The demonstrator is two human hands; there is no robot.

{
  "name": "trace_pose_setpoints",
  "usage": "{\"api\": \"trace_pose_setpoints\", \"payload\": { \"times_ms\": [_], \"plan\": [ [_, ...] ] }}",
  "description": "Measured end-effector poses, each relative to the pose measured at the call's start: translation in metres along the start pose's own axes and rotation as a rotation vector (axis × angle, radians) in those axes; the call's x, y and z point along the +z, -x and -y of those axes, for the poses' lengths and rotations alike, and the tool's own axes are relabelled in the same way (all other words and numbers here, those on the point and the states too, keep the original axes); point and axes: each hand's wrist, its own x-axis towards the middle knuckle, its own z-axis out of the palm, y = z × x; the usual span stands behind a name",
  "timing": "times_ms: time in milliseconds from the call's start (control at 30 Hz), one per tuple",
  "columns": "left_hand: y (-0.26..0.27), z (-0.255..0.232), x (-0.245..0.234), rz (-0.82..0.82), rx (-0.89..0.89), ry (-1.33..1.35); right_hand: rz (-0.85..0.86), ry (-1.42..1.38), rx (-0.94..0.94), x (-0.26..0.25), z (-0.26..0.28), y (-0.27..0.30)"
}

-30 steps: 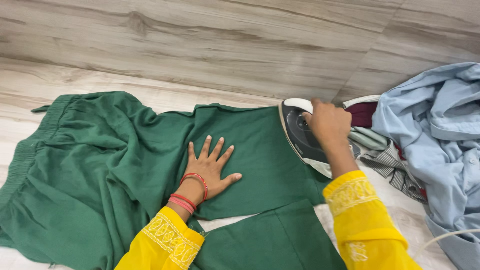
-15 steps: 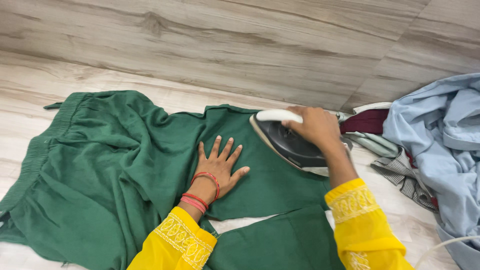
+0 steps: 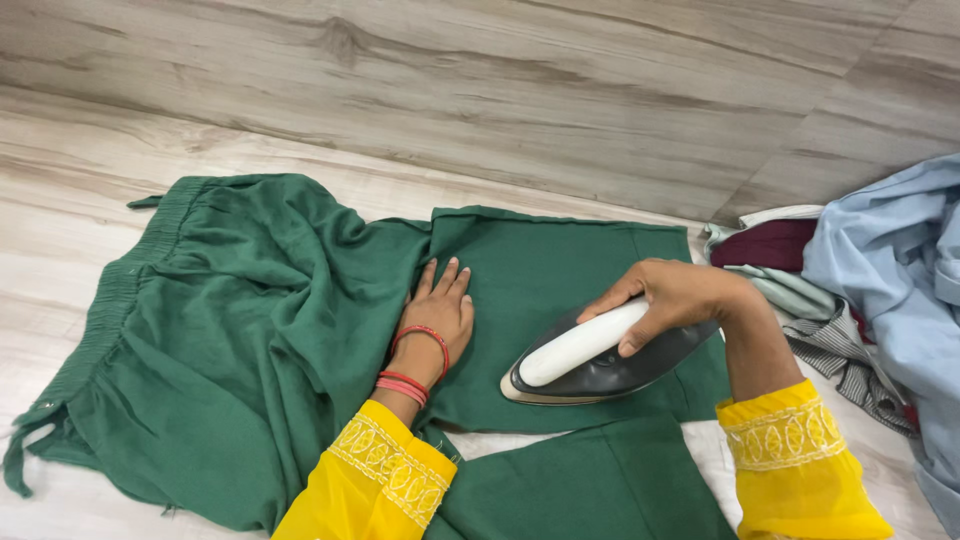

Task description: The person irons a pair of green pants on a tiled floor, smoothing the fabric and using a steam iron to remove wrinkles. After finishing the pants, the person picks up a light blue shirt from a nearby pile and begins to unfold it.

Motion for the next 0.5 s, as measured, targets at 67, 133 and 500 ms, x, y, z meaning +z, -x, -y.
{"api": "trace_pose_setpoints", "payload": {
  "times_ms": [67,133,500],
  "plan": [
    [0.000,-0.004,-0.006,-0.016,0.019,-0.046,-0.086,0.008,0.016,-0.001,0.003,-0.008],
    [0.001,-0.007,-0.008,-0.035,0.026,-0.034,-0.195,0.012,0.035,0.003,0.010,-0.019],
    [-0.001,0.008,-0.016,-0.005,0.054,-0.105,0.175,0.146,0.072,0.035,0.063,0.034]
  ]
}}
